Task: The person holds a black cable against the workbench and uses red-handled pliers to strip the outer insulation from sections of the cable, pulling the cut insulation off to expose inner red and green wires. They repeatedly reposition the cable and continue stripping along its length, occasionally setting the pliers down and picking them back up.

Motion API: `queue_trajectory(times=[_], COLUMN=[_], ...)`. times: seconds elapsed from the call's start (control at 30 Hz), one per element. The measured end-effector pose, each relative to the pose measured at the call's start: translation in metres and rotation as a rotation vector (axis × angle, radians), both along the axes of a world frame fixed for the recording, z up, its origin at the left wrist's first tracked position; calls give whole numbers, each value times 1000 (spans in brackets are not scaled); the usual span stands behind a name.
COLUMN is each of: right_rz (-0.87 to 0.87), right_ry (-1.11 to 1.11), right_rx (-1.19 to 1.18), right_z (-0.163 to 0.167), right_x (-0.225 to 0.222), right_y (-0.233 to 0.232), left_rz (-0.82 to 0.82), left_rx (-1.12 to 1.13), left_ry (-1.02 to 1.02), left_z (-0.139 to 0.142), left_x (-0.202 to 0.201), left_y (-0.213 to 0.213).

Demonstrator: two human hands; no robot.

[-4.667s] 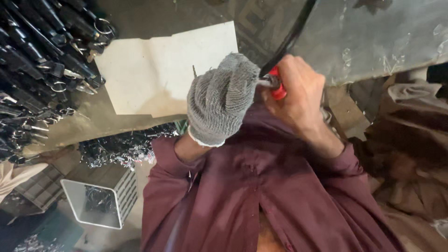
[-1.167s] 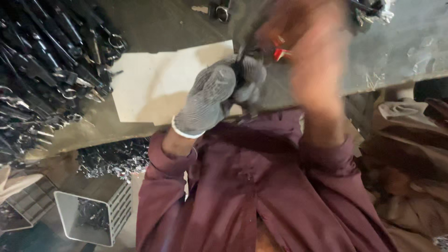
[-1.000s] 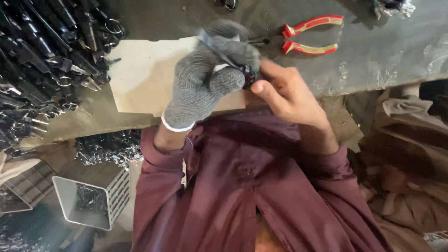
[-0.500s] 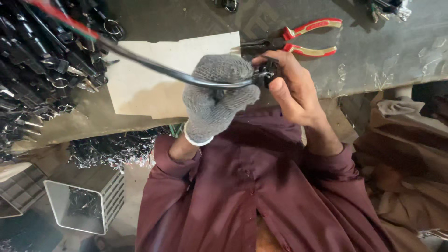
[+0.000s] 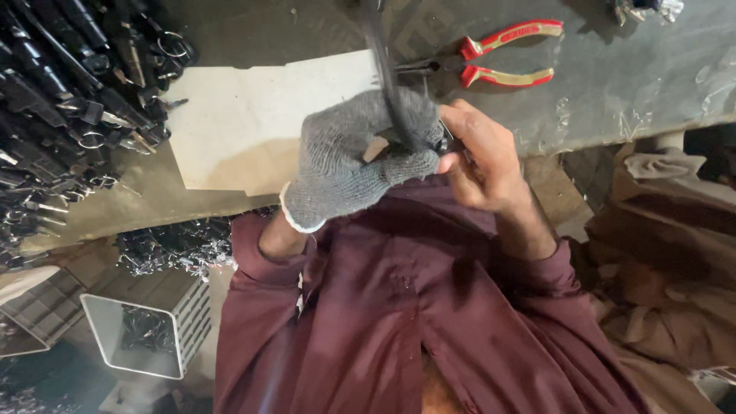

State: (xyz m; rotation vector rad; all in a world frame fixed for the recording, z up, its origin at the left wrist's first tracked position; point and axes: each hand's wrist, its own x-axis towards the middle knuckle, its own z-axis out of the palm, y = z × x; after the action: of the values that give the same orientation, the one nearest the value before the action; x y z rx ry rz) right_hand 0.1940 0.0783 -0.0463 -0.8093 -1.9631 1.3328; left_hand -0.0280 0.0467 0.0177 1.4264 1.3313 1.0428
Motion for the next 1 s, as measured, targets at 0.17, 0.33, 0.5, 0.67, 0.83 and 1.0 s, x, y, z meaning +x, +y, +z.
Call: queue_trajectory(times=[0.17, 0.33, 0.5, 0.67, 0.83, 1.0], right_rz=[-38, -70, -59, -110, -28, -8], right_ry=[-65, -81, 25, 124, 144, 124], right_rx=[65, 44, -114, -547, -495, -649], right_z=[0, 0, -4, -10, -12, -7], right_x=[-4, -4, -7, -9, -5, -11], right_y=[0, -4, -6, -3, -3, -3], left_rz=[-16, -24, -112, -47, -70, -162], left_rx=[-139, -120, 100, 129, 148, 260], left_ry=[-108, -177, 169, 227, 233, 48], left_z=[-9, -25, -28, -19, -26, -45], left_x=[-5, -13, -18, 4, 6, 4], left_y=[4, 3, 2, -2, 0, -3])
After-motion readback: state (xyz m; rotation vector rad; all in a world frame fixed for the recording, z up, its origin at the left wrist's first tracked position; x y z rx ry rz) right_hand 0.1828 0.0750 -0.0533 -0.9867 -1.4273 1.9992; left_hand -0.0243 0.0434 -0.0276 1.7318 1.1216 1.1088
